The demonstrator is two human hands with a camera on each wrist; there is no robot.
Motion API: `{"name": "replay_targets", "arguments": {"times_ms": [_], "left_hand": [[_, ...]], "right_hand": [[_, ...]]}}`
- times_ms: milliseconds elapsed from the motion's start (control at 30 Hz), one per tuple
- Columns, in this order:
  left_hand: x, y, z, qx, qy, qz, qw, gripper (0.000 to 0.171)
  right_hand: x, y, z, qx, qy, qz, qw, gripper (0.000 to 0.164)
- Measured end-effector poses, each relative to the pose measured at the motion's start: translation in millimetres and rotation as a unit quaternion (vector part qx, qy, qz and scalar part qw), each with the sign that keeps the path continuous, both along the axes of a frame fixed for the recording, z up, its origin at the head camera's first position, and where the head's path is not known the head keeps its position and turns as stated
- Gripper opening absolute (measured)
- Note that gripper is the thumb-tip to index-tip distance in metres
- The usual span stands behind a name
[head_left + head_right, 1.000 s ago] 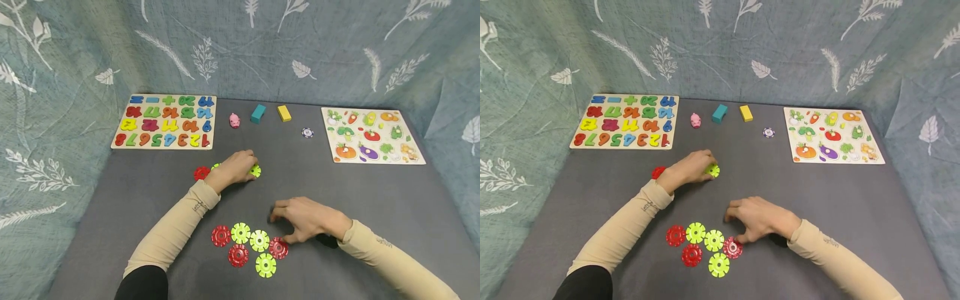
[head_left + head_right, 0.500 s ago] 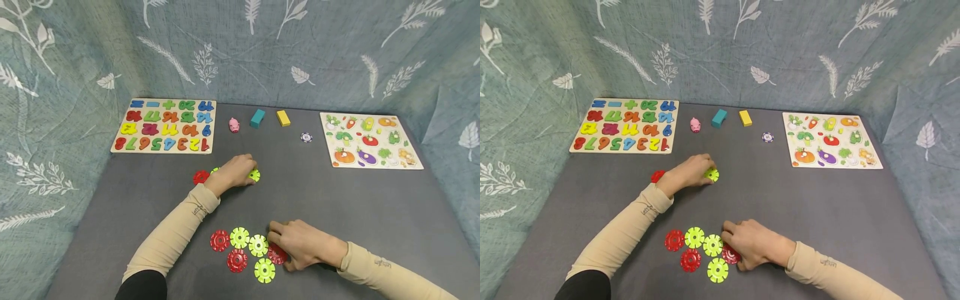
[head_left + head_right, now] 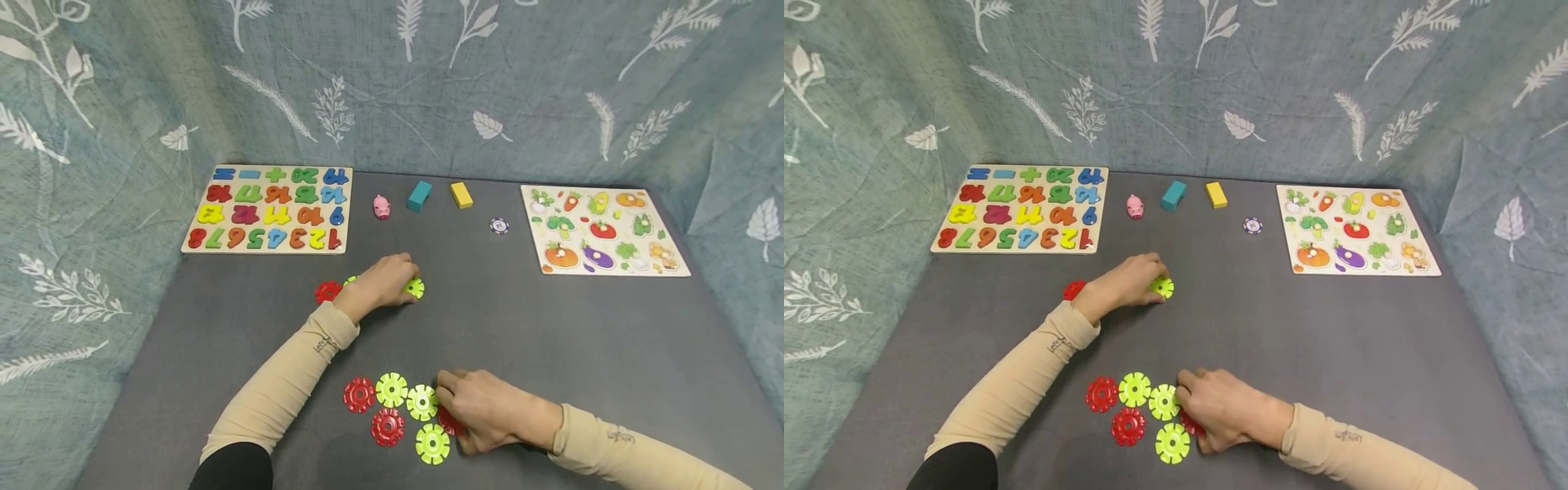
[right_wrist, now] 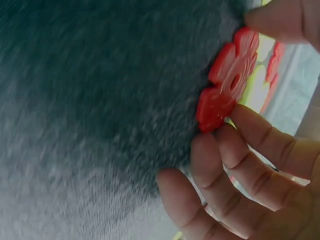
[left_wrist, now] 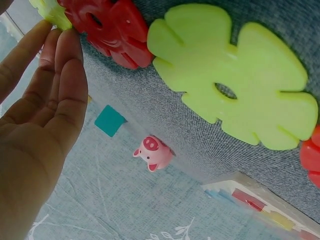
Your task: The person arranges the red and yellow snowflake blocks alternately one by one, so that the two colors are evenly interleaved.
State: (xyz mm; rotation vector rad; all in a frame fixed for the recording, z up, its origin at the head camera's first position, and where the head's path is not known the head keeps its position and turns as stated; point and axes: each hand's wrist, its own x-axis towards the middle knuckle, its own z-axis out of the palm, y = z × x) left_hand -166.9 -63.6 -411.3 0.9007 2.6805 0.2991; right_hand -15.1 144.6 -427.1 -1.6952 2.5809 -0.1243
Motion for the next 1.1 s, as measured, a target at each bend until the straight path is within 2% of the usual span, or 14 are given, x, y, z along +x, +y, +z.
{"name": "replay_targets", "arguments": {"times_ms": [300,633,833,933,1100], "left_hand": [[-1.3,4,-4.8,-0.003,0.008,-0.004,1.0,0.04],[-0.7,3,-0.6,-0.003,0.005,-0.004,1.0,0.04],[1.4,1,2.2,0.0,0.013,-0.005,0.9999,0.038],[0.9,0,0.7,-0.004,0.0,0.001,1.0,0.042],[0.1,0,-2.4,-0.013,0.003,0.0,0.9999,0.044]], "right_hand": [[1.2,-2,3.2,0.046,-0.016,-0.021,0.999,0.049],[-9.0,3,9.8,0.026,-0.017,-0.035,0.999,0.044],[-23.4,8,8.7,-0.002,-0.021,-0.055,0.998,0.039],[-32.9,12,8.0,-0.015,-0.014,-0.072,0.997,0.041],[-51.2,17,9.5,-0.023,0.0,-0.101,0.995,0.041]]}}
